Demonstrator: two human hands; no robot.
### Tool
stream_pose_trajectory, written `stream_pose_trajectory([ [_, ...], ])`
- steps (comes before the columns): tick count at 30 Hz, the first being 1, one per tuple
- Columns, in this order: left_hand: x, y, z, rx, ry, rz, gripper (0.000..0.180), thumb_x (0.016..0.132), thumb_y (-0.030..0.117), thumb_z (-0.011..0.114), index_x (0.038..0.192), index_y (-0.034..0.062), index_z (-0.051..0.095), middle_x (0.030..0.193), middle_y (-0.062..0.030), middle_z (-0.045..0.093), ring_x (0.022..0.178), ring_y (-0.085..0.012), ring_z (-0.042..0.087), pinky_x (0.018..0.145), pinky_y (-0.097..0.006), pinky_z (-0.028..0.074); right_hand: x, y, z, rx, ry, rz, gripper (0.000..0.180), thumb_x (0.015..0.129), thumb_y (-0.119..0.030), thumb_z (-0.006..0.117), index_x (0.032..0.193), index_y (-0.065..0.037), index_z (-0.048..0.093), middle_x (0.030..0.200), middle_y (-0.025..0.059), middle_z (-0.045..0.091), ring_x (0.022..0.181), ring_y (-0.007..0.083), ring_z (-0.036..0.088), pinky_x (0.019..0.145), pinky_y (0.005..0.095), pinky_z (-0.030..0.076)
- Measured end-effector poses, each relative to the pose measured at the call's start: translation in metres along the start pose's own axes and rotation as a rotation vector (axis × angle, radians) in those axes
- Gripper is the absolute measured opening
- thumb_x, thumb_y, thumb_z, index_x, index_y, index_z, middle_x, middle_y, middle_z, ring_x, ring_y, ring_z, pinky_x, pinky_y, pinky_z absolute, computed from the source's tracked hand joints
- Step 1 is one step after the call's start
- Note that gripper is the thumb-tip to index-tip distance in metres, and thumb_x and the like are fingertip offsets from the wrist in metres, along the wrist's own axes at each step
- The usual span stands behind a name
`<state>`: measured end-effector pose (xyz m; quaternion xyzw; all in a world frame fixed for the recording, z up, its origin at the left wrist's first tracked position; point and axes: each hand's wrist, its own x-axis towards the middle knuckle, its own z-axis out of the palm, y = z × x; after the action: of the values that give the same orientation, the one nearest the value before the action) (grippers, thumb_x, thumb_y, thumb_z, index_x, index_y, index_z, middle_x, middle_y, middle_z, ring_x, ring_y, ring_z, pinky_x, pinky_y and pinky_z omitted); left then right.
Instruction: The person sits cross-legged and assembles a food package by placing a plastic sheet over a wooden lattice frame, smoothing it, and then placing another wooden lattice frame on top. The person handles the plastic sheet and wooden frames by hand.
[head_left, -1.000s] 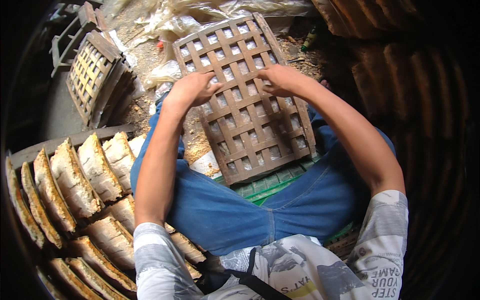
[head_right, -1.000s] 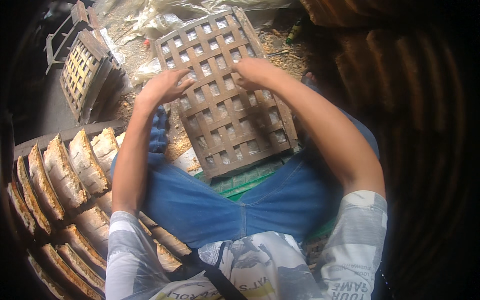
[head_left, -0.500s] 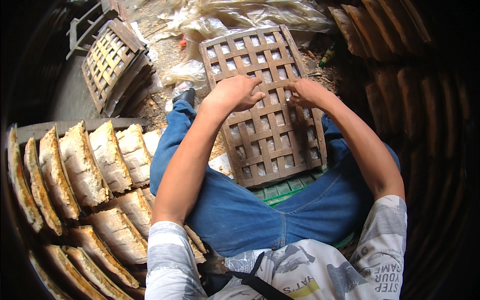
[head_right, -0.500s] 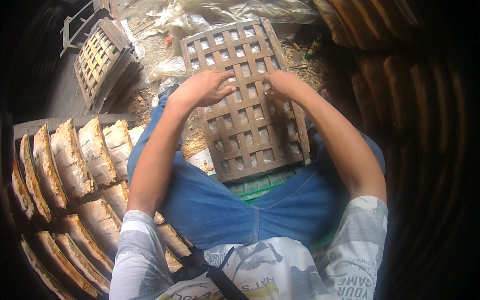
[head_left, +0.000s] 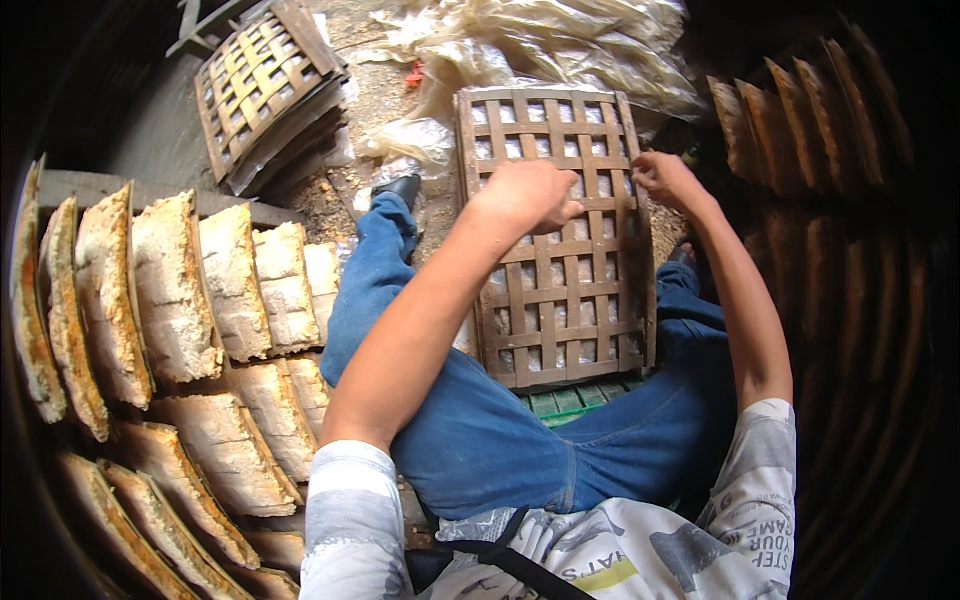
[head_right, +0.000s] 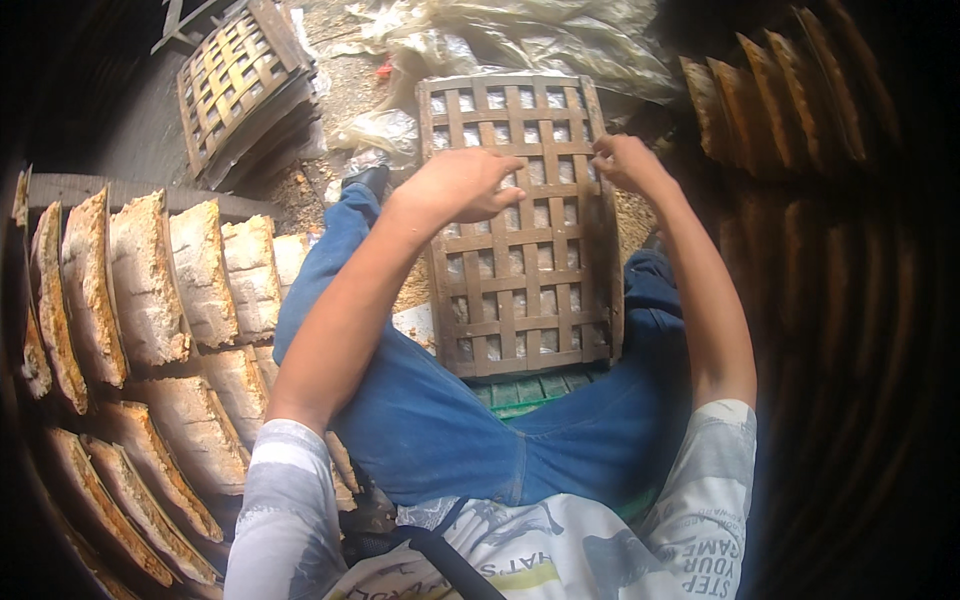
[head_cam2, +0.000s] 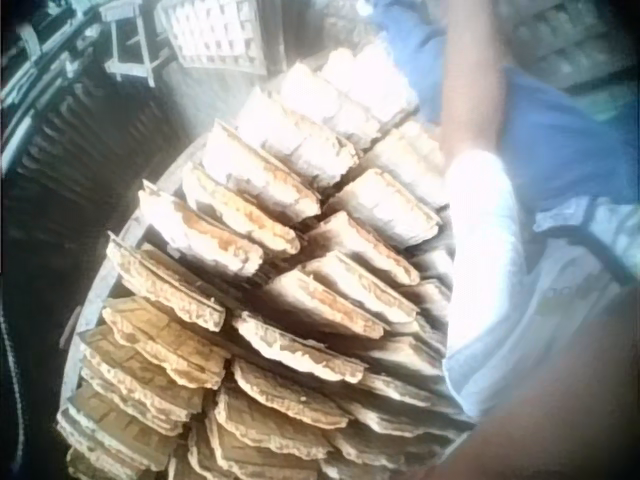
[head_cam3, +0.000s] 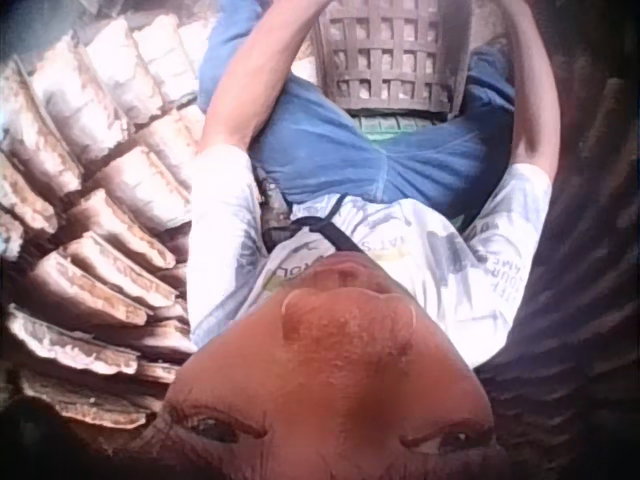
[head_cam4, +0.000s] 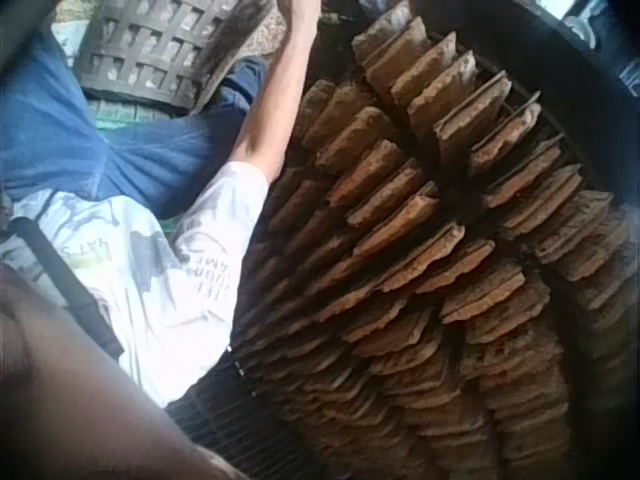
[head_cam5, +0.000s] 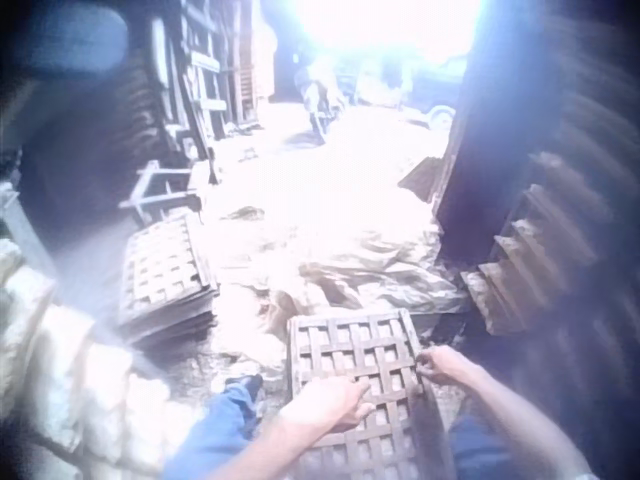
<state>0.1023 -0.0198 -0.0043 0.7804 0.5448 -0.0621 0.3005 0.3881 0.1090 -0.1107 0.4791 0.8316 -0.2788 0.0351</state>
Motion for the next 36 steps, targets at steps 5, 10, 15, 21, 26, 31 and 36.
stream_pose_trajectory([
  [5, -0.005, -0.003, 0.000, -0.035, 0.044, -0.004, 0.046, 0.098, 0.039, 0.055, 0.131, 0.0072, 0.058, 0.111, -0.0206, 0.069, 0.105, -0.0384, 0.067, 0.090, -0.048, 0.055, 0.079, 0.017, -0.004, -0.062, 0.258, 0.025, 0.034, 0.093, -0.023, 0.062, 0.119, -0.002, 0.066, 0.112, 0.0222, 0.070, 0.106, 0.0356, 0.068, 0.093, 0.0419, 0.053],
  [10, -0.006, -0.009, 0.008, -0.076, 0.163, -0.016, 0.038, 0.095, 0.039, 0.060, 0.111, 0.0044, 0.065, 0.103, -0.0160, 0.069, 0.100, -0.0348, 0.068, 0.087, -0.048, 0.054, 0.165, -0.003, 0.017, -0.291, 0.358, 0.086, 0.050, 0.093, -0.039, 0.064, 0.134, -0.010, 0.059, 0.126, 0.0234, 0.064, 0.121, 0.0428, 0.057, 0.100, 0.0510, 0.047],
  [15, -0.007, -0.009, 0.012, -0.008, 0.235, -0.046, 0.033, 0.092, 0.037, 0.065, 0.104, 0.0062, 0.068, 0.098, -0.0118, 0.069, 0.093, -0.0292, 0.068, 0.084, -0.044, 0.051, 0.242, 0.026, 0.041, -0.189, 0.147, 0.141, 0.053, 0.096, -0.046, 0.057, 0.139, -0.016, 0.052, 0.130, 0.0218, 0.064, 0.120, 0.0423, 0.060, 0.098, 0.0565, 0.047],
  [21, -0.016, -0.021, 0.011, -0.079, 0.201, -0.103, 0.030, 0.092, 0.034, 0.066, 0.105, 0.0061, 0.067, 0.096, -0.0107, 0.068, 0.095, -0.0281, 0.067, 0.082, -0.043, 0.049, 0.290, 0.019, 0.055, -0.082, 0.022, 0.224, 0.055, 0.093, -0.046, 0.059, 0.136, -0.013, 0.059, 0.134, 0.0215, 0.062, 0.127, 0.0389, 0.056, 0.106, 0.0514, 0.041],
  [26, -0.017, -0.020, 0.009, -0.072, 0.239, -0.071, 0.030, 0.092, 0.032, 0.065, 0.108, 0.0058, 0.066, 0.097, -0.0117, 0.068, 0.097, -0.0292, 0.066, 0.085, -0.043, 0.049, 0.293, 0.043, 0.044, 0.127, 0.304, 0.123, 0.056, 0.087, -0.042, 0.066, 0.129, -0.005, 0.065, 0.128, 0.0228, 0.065, 0.121, 0.0388, 0.061, 0.102, 0.0430, 0.046],
  [31, -0.015, -0.022, -0.002, -0.127, 0.221, -0.028, 0.034, 0.094, 0.031, 0.063, 0.113, 0.0035, 0.065, 0.102, -0.0153, 0.068, 0.099, -0.0334, 0.067, 0.089, -0.047, 0.052, 0.261, 0.044, -0.045, 0.047, 0.626, -0.136, 0.048, 0.095, -0.034, 0.063, 0.134, -0.007, 0.061, 0.128, 0.0142, 0.065, 0.119, 0.0289, 0.063, 0.101, 0.0368, 0.048],
  [36, -0.012, -0.022, -0.016, -0.063, 0.372, -0.059, 0.045, 0.093, 0.033, 0.064, 0.131, 0.0083, 0.060, 0.118, -0.0151, 0.067, 0.108, -0.0335, 0.066, 0.094, -0.046, 0.052, 0.155, -0.065, -0.184, 0.013, 0.961, -0.309, 0.027, 0.087, -0.010, 0.067, 0.112, -0.003, 0.070, 0.113, 0.0125, 0.071, 0.102, 0.0239, 0.069, 0.089, 0.0340, 0.054],
])
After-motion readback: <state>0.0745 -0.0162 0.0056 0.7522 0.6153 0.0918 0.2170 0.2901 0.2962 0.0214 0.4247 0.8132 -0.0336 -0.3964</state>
